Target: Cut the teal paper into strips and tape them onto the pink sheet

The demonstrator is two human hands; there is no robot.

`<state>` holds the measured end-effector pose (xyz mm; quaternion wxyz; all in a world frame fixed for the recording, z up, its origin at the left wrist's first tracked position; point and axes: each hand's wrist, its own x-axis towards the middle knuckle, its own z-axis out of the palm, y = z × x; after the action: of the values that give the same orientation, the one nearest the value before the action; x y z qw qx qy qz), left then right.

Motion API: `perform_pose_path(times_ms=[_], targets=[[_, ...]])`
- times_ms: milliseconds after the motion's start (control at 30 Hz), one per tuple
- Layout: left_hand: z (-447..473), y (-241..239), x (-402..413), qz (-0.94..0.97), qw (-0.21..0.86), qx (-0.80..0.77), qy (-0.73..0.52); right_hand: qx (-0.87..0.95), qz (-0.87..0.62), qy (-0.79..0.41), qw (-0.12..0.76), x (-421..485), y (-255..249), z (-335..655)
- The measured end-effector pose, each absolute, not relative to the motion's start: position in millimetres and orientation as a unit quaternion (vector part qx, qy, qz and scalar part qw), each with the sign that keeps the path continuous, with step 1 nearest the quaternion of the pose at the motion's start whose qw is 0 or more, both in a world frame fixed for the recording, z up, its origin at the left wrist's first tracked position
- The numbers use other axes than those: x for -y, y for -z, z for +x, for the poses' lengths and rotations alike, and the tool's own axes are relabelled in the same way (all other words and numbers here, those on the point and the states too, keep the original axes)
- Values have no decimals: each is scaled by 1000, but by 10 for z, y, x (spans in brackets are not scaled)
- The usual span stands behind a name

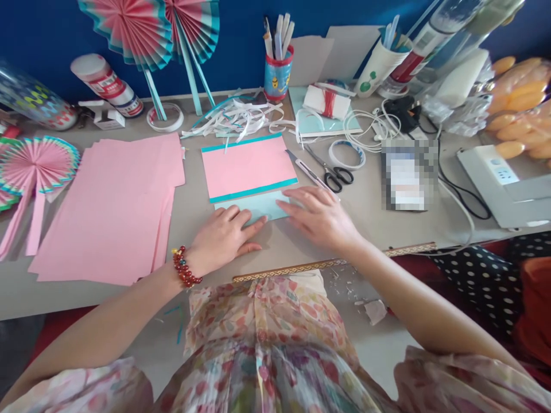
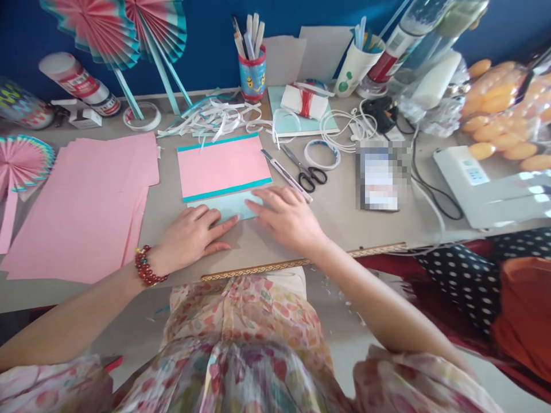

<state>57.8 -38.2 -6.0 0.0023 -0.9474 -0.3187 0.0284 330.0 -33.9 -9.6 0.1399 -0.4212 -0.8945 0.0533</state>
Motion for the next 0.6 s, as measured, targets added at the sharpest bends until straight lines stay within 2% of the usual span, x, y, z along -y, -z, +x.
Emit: perform_pose_path(times_ms=[167,600], targets=[[573,71,392,-943,-3,331,-17,904,-416,-52,82,604,180,3234],[103,97,831,-907,30,419,15,899,-433,-10,67,681,284,3339]])
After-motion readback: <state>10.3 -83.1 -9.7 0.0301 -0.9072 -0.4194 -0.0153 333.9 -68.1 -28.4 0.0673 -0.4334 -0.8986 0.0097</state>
